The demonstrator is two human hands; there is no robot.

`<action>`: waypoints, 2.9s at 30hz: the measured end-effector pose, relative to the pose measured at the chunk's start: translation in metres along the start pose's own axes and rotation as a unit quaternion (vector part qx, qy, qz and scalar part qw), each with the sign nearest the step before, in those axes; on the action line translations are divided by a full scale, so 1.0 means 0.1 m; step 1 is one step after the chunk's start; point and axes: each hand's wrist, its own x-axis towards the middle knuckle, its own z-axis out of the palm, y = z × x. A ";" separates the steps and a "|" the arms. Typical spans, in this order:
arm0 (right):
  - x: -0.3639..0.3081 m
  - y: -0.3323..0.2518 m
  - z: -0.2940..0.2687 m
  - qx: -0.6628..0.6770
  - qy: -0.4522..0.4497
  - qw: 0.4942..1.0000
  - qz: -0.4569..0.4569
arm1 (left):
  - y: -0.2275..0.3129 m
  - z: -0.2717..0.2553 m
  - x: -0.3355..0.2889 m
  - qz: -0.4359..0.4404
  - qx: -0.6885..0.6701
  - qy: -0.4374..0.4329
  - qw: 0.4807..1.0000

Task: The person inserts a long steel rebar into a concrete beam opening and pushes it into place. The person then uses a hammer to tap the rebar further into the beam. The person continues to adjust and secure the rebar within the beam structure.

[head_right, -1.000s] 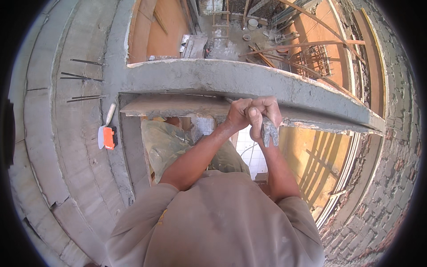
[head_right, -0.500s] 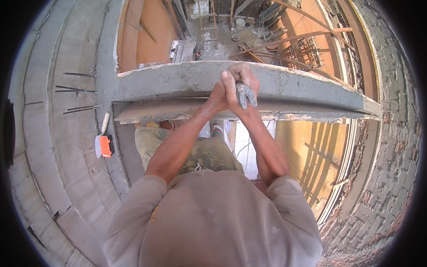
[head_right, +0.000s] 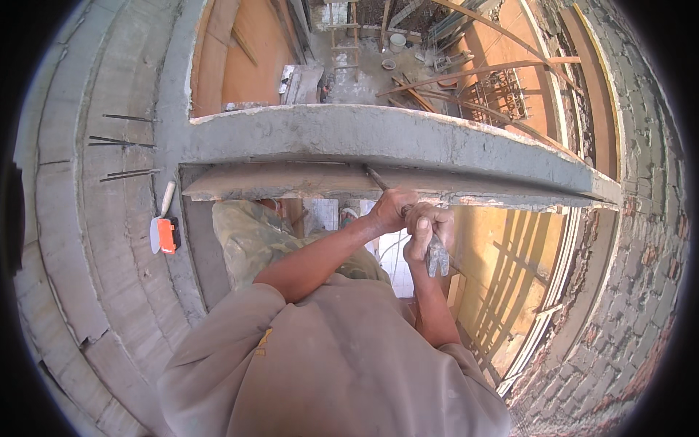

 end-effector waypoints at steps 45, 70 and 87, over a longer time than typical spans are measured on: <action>1.28 0.43 -0.10 -0.192 0.019 0.975 0.112 | -0.69 -0.87 -0.66 -0.461 0.110 -0.032 0.880; 1.08 0.36 -1.27 -0.118 0.159 0.977 0.078 | -2.15 -0.46 1.05 -0.352 0.454 -0.217 0.789; 0.85 0.27 -2.44 -0.016 0.343 0.939 -0.021 | -2.30 -0.51 1.05 -0.371 0.443 -0.233 0.782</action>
